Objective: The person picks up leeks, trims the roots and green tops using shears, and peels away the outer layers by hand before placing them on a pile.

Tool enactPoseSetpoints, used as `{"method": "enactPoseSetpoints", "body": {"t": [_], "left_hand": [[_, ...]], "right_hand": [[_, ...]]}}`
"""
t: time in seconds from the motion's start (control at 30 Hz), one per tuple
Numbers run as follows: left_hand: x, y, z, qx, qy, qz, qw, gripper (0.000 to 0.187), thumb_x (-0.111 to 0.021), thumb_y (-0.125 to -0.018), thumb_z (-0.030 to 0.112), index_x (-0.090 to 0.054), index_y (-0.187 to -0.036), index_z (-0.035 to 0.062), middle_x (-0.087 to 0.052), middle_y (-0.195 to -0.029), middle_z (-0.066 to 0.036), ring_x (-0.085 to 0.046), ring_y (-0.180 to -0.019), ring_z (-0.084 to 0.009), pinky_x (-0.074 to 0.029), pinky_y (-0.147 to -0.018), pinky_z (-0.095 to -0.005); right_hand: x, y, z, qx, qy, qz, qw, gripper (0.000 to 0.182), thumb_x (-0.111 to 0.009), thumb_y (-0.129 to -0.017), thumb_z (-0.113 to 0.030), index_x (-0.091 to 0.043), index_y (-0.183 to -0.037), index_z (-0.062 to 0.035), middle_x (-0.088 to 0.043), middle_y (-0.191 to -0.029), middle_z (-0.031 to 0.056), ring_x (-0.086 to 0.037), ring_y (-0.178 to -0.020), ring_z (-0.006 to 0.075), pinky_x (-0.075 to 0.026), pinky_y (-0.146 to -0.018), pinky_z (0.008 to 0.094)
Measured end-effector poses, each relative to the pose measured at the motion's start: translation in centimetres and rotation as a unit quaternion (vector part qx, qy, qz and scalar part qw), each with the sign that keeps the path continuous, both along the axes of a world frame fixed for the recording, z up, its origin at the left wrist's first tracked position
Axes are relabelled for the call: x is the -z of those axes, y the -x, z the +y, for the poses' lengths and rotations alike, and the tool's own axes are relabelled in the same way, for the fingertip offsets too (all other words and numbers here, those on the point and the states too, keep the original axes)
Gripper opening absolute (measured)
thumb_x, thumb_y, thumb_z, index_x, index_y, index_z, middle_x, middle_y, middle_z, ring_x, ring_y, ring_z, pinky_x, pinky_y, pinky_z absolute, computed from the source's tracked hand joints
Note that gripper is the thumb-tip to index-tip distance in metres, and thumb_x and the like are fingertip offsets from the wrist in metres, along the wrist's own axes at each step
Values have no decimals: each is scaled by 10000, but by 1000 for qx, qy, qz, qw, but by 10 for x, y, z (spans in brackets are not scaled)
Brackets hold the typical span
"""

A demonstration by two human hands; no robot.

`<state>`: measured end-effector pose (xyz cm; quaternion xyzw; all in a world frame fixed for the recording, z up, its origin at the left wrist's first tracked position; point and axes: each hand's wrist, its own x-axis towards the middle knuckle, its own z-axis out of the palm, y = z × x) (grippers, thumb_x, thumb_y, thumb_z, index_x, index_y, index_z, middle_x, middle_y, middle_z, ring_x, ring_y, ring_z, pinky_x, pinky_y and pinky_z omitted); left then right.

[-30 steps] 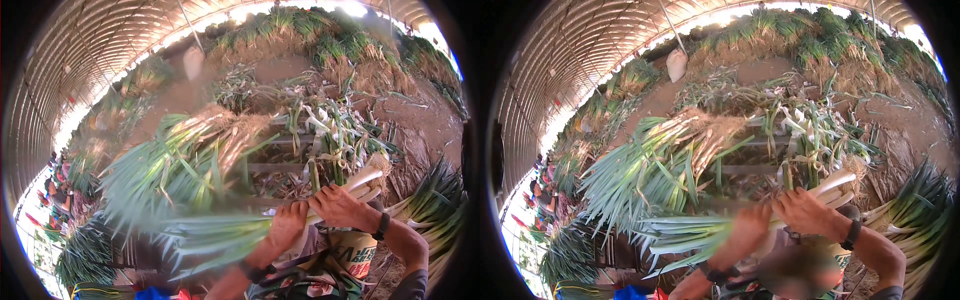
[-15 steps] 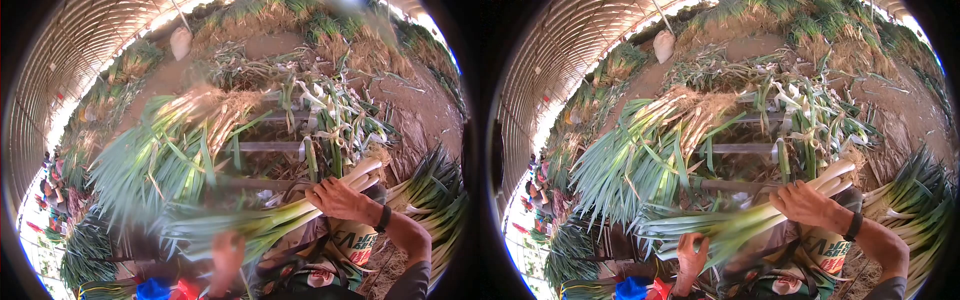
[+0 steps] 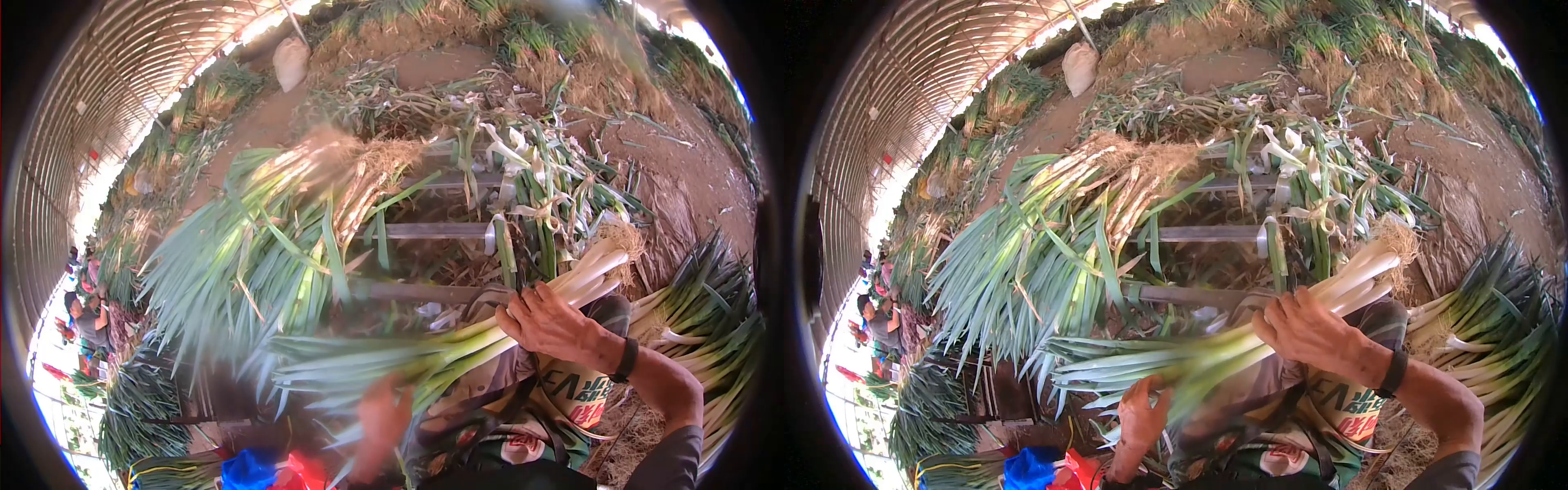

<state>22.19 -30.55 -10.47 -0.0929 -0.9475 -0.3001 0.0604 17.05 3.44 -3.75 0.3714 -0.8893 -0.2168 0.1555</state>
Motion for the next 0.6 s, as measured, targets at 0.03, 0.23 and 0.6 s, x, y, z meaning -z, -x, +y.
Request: {"method": "enactPoseSetpoints", "body": {"t": [0.03, 0.23, 0.6], "left_hand": [[1, -1, 0, 6, 5, 3, 1000, 242, -757, -840, 167, -691, -1026, 26, -723, -917, -138, -702, -834, -314, -543, -774, -410], [2, 2, 4, -65, -84, -97, 990, 207, -750, -842, 162, -722, -1002, 34, -737, -924, -158, -711, -834, -329, -553, -785, -418], [11, 2, -3, -26, -61, -99, 993, 196, -746, -814, 120, -727, -999, 58, -735, -965, -144, -709, -862, -341, -564, -776, -430]], "right_hand": [[1, 0, 0, 2, -6, 4, 1000, 314, -606, -897, -231, -615, -1160, -59, -627, -994, 88, -625, -941, 236, -457, -897, 405], [4, -2, 0, 2, -4, 14, 1000, 277, -615, -871, -229, -612, -1100, -73, -623, -968, 77, -620, -918, 225, -455, -888, 399], [0, 1, 1, -22, -1, 43, 999, 247, -613, -851, -258, -597, -1022, -80, -561, -864, 34, -559, -817, 182, -427, -763, 361]]}}
